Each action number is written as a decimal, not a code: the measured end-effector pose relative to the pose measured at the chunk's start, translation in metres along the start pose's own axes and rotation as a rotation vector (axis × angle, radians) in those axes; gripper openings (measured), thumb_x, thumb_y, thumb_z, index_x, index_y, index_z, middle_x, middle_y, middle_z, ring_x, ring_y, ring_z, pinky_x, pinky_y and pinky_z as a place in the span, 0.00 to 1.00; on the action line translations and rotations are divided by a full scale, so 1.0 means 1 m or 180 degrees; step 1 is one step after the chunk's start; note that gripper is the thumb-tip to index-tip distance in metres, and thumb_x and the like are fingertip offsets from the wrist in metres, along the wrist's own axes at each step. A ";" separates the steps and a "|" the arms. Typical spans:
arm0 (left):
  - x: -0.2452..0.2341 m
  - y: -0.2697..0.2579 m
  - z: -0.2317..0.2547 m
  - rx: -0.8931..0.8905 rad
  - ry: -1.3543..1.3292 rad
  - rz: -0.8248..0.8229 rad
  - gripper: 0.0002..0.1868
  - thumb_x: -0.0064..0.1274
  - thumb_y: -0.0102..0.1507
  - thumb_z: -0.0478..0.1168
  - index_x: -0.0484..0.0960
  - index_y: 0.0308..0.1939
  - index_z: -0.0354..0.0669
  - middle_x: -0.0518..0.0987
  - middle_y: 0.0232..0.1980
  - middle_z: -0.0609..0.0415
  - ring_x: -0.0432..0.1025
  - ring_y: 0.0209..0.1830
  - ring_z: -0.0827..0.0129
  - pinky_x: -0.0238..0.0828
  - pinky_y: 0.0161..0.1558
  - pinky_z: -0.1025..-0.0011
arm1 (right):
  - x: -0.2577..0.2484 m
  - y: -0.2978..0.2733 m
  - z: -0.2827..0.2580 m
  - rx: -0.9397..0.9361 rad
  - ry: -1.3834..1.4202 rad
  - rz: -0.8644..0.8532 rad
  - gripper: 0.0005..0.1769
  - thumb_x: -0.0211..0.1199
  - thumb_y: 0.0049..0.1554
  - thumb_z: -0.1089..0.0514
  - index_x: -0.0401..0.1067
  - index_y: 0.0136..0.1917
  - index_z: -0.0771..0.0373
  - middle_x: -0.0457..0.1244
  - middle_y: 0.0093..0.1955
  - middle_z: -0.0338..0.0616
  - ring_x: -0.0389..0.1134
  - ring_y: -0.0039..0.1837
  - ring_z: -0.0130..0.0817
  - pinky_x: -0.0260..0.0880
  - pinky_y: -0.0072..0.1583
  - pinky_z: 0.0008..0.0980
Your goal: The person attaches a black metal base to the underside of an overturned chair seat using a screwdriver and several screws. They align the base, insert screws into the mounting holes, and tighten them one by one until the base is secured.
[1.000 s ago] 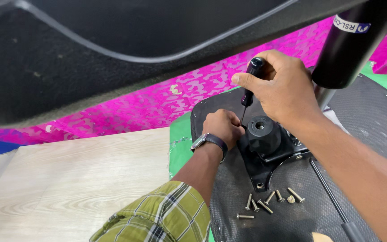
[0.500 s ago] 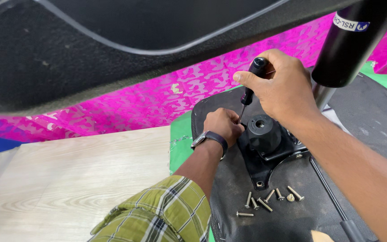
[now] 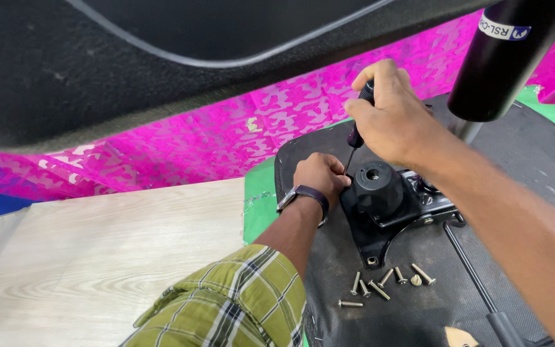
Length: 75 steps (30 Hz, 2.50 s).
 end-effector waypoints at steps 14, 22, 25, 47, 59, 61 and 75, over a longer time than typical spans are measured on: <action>0.002 -0.003 0.007 -0.0019 0.0012 0.0087 0.08 0.66 0.52 0.41 0.86 0.31 0.44 0.86 0.34 0.50 0.82 0.37 0.61 0.78 0.43 0.65 | -0.014 -0.007 -0.002 0.0158 0.0124 -0.0066 0.23 0.72 0.53 0.47 0.71 0.56 0.59 0.68 0.42 0.42 0.70 0.44 0.33 0.71 0.48 0.38; 0.007 -0.002 0.026 0.0733 0.0496 0.0104 0.06 0.61 0.55 0.37 0.85 0.36 0.44 0.85 0.37 0.47 0.79 0.41 0.52 0.76 0.46 0.60 | -0.019 -0.009 0.001 0.0409 -0.0241 0.0062 0.24 0.71 0.55 0.41 0.71 0.46 0.63 0.66 0.38 0.45 0.69 0.40 0.37 0.69 0.46 0.40; 0.009 0.001 0.024 0.0587 0.0444 0.0023 0.08 0.58 0.57 0.37 0.88 0.40 0.47 0.85 0.40 0.47 0.80 0.43 0.53 0.76 0.47 0.61 | -0.021 -0.007 0.005 0.0550 -0.0264 -0.0003 0.23 0.69 0.56 0.40 0.72 0.46 0.62 0.66 0.37 0.45 0.69 0.39 0.36 0.70 0.44 0.39; 0.000 -0.010 -0.008 -0.0020 -0.0405 0.0329 0.07 0.61 0.56 0.36 0.83 0.38 0.40 0.86 0.35 0.53 0.81 0.35 0.69 0.77 0.42 0.72 | -0.025 -0.015 -0.005 0.0317 -0.0227 0.0263 0.25 0.68 0.58 0.38 0.72 0.44 0.64 0.66 0.32 0.45 0.69 0.35 0.36 0.69 0.42 0.40; -0.002 -0.018 -0.004 -0.0041 -0.0222 0.0118 0.06 0.59 0.59 0.37 0.86 0.39 0.43 0.86 0.37 0.53 0.81 0.37 0.70 0.77 0.44 0.71 | -0.024 -0.022 -0.007 0.0603 -0.0328 0.0067 0.26 0.69 0.56 0.38 0.73 0.43 0.64 0.67 0.32 0.47 0.70 0.36 0.37 0.69 0.42 0.40; -0.003 -0.020 -0.005 -0.0089 -0.0202 0.0106 0.05 0.59 0.59 0.37 0.86 0.38 0.43 0.86 0.37 0.53 0.81 0.37 0.69 0.77 0.44 0.70 | -0.021 -0.025 -0.009 0.0552 -0.0328 0.0082 0.25 0.69 0.56 0.38 0.73 0.44 0.64 0.67 0.33 0.47 0.70 0.36 0.37 0.69 0.43 0.40; -0.009 -0.028 -0.008 -0.0133 -0.0414 0.0072 0.08 0.60 0.58 0.36 0.87 0.41 0.44 0.87 0.36 0.54 0.82 0.36 0.71 0.78 0.43 0.72 | -0.020 -0.026 -0.015 0.0428 -0.0465 0.0021 0.25 0.67 0.59 0.38 0.72 0.44 0.64 0.66 0.31 0.48 0.70 0.34 0.37 0.71 0.41 0.40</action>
Point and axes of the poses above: each hand's wrist, its own y-axis towards the middle knuckle, its own x-axis out of the palm, z = x × y, the point moved 9 cm from there along y, towards the middle knuckle
